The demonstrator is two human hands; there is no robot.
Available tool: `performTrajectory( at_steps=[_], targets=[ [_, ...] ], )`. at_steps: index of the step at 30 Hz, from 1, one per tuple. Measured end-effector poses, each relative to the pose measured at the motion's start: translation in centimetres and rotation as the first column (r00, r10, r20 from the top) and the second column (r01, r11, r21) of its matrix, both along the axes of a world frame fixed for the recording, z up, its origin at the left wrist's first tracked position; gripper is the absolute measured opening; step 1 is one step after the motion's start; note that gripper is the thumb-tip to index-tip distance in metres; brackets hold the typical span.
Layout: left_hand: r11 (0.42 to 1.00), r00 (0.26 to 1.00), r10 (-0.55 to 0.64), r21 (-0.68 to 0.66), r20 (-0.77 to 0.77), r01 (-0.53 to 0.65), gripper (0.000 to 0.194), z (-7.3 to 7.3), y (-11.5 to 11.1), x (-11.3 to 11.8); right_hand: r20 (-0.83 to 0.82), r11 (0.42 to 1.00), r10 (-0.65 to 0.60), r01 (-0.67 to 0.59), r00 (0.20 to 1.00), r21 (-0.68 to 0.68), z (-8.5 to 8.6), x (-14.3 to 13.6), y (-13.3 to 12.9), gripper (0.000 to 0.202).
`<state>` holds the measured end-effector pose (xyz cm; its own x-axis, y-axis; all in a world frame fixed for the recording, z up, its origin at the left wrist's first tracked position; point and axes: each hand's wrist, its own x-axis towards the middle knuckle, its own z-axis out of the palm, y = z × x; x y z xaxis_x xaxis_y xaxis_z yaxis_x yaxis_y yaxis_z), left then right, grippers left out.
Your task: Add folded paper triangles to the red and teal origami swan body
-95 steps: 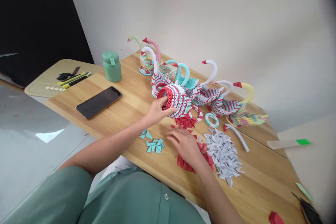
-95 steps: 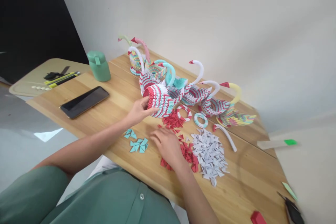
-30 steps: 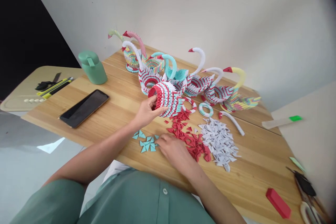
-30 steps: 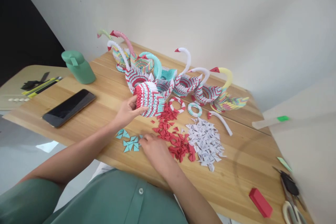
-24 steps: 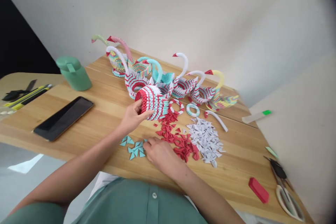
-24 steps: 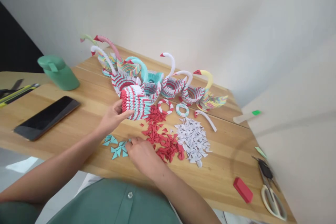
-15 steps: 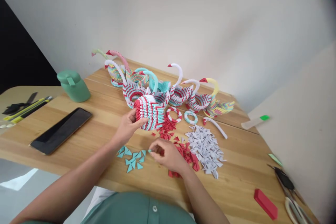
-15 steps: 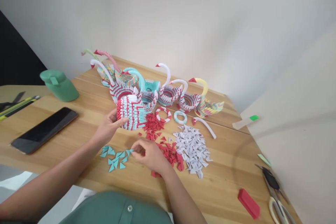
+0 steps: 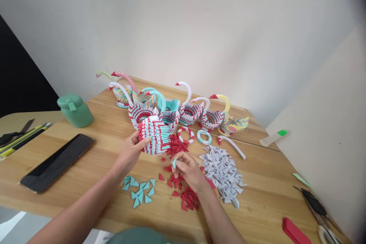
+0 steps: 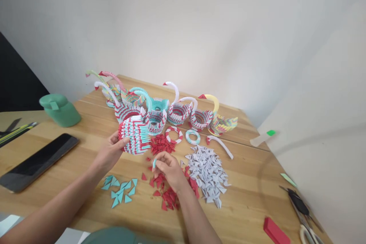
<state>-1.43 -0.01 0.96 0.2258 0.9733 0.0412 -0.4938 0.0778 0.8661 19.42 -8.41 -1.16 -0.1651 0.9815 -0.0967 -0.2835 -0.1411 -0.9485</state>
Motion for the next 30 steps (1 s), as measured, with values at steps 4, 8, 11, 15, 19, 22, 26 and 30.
performTrajectory(
  at_steps=[4, 8, 11, 15, 19, 22, 26, 30],
  targets=[
    [0.999, 0.997, 0.050, -0.005, 0.062, -0.050, 0.042, 0.5, 0.4, -0.3, 0.652, 0.971, -0.001, -0.154, 0.758, 0.181, 1.8, 1.0, 0.1, 0.010],
    [0.997, 0.994, 0.074, -0.005, 0.079, -0.074, 0.041, 0.7, 0.7, -0.5, 0.831, 0.894, -0.263, -0.199, 0.491, 0.401, 2.9, 2.2, 2.1, 0.021],
    [0.997, 0.992, 0.082, 0.002, 0.091, -0.082, 0.038, 0.8, 0.8, -0.6, 0.884, 0.858, -0.344, -0.276, 0.317, 0.433, 2.2, 2.5, 4.8, 0.034],
    [0.993, 0.982, 0.110, 0.014, 0.151, -0.113, 0.035, 1.1, 1.0, -1.1, 0.933, 0.857, -0.355, -0.381, 0.051, 0.347, 0.7, 1.6, 7.8, 0.046],
    [0.986, 0.966, 0.152, 0.034, 0.210, -0.162, 0.034, 1.5, 1.3, -1.7, 0.936, 0.870, -0.351, -0.375, -0.019, 0.319, 0.2, 0.5, 8.4, 0.043],
    [0.983, 0.959, 0.168, 0.035, 0.230, -0.181, 0.033, 1.6, 1.4, -1.9, 0.947, 0.869, -0.321, -0.406, -0.026, 0.284, 0.6, 0.7, 6.9, 0.039],
    [0.983, 0.958, 0.168, 0.030, 0.234, -0.179, 0.033, 1.5, 1.4, -1.8, 0.958, 0.840, -0.288, -0.479, 0.006, 0.256, 1.8, 2.0, 3.8, 0.048],
    [0.980, 0.954, 0.186, 0.024, 0.234, -0.197, 0.034, 1.5, 1.4, -1.8, 0.949, 0.830, -0.310, -0.470, 0.057, 0.299, 2.4, 1.8, 3.4, 0.050]
  ],
)
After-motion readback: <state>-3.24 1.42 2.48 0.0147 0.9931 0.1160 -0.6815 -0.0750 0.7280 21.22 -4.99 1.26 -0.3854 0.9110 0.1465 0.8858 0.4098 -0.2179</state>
